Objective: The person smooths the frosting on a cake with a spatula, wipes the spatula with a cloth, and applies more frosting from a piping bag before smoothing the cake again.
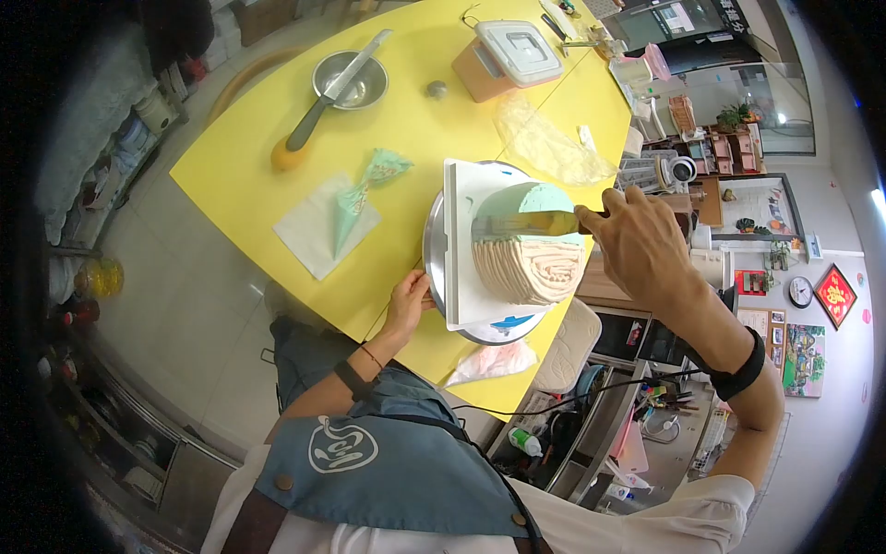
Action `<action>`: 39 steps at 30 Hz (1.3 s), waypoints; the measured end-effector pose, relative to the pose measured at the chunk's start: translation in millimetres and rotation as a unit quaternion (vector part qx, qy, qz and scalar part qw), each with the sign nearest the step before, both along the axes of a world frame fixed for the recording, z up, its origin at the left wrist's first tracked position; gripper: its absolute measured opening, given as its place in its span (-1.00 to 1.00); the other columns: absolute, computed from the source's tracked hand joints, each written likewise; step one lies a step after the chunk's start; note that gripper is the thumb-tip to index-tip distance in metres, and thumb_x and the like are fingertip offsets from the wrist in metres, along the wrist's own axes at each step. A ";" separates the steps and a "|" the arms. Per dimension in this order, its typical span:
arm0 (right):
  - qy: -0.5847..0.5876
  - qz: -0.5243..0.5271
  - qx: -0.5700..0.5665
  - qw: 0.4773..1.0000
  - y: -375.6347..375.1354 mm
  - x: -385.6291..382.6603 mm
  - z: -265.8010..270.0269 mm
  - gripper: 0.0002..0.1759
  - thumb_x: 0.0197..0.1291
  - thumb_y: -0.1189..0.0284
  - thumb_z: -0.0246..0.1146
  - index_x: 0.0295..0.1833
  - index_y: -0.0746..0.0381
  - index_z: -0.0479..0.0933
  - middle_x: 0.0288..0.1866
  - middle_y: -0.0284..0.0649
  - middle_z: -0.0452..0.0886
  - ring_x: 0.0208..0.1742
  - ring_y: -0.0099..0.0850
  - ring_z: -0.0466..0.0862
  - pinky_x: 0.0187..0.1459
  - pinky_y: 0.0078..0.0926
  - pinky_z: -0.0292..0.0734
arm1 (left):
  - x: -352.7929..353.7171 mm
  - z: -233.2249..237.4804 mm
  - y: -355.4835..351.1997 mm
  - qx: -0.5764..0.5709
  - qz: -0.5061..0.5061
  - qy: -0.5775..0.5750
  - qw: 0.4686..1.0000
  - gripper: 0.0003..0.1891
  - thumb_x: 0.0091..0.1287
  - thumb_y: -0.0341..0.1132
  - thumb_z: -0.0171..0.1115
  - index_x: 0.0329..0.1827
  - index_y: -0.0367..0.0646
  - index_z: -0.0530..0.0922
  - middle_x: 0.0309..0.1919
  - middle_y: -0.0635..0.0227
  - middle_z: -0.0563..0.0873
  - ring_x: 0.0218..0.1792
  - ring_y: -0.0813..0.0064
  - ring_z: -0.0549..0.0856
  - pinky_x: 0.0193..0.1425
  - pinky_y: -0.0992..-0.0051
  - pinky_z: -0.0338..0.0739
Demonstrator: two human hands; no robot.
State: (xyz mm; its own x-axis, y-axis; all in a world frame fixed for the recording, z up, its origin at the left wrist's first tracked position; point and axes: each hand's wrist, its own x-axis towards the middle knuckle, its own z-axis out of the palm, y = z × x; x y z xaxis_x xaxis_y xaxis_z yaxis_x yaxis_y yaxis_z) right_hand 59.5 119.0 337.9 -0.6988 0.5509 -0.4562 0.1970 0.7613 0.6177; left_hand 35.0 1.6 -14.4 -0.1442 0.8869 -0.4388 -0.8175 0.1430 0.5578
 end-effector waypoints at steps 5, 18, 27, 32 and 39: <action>0.026 0.017 0.023 0.999 6.8 -3.3 0.8 -0.68 0.05 0.53 0.11 -0.03 0.18 0.55 -0.24 -0.15 0.51 -0.22 -0.28 0.51 -0.25 -0.32 0.43 | -0.1 -1.3 0.1 0.001 -0.004 0.006 1.000 -0.80 0.42 -0.26 -0.06 -0.17 -0.23 0.42 -0.35 0.40 0.55 -0.37 0.62 0.58 -0.24 0.58 0.56; 0.003 -0.032 0.000 0.999 -2.2 -12.4 7.0 -0.71 0.04 0.53 0.09 -0.10 0.24 0.58 -0.30 -0.11 0.54 -0.30 -0.21 0.56 -0.33 -0.26 0.47 | -3.1 4.9 -0.2 -0.005 0.002 0.007 1.000 -0.79 0.41 -0.27 -0.06 -0.17 -0.26 0.43 -0.38 0.41 0.56 -0.40 0.64 0.57 -0.29 0.61 0.54; 0.007 -0.019 -0.041 0.999 -21.2 -16.5 9.4 -0.69 0.02 0.50 0.10 -0.07 0.21 0.58 -0.33 -0.12 0.53 -0.25 -0.22 0.55 -0.34 -0.29 0.47 | -2.2 0.5 0.6 -0.001 -0.007 0.010 1.000 -0.79 0.42 -0.28 -0.06 -0.15 -0.25 0.43 -0.33 0.39 0.57 -0.36 0.61 0.60 -0.24 0.59 0.56; 0.009 0.013 -0.015 1.000 -5.4 -15.6 8.1 -0.68 0.04 0.50 0.10 -0.05 0.19 0.58 -0.35 -0.15 0.52 -0.25 -0.26 0.52 -0.32 -0.31 0.44 | -0.6 -1.4 0.7 -0.001 -0.003 0.017 1.000 -0.79 0.42 -0.28 -0.07 -0.14 -0.26 0.43 -0.33 0.38 0.57 -0.36 0.60 0.60 -0.23 0.58 0.56; 0.002 0.018 -0.010 1.000 -1.9 -12.4 4.9 -0.65 0.04 0.53 0.09 -0.02 0.16 0.57 -0.30 -0.17 0.49 -0.20 -0.31 0.48 -0.25 -0.33 0.39 | 1.9 -0.8 1.1 -0.006 0.021 0.006 1.000 -0.79 0.39 -0.29 -0.03 -0.17 -0.28 0.45 -0.39 0.40 0.56 -0.43 0.63 0.57 -0.32 0.60 0.53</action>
State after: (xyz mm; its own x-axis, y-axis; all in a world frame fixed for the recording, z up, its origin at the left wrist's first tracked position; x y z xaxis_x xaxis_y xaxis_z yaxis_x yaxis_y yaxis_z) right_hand 47.0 117.1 342.8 -0.7194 0.5161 -0.4648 0.1713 0.7804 0.6014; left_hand 36.9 2.7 -15.2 -0.1862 0.8750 -0.4468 -0.8162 0.1154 0.5661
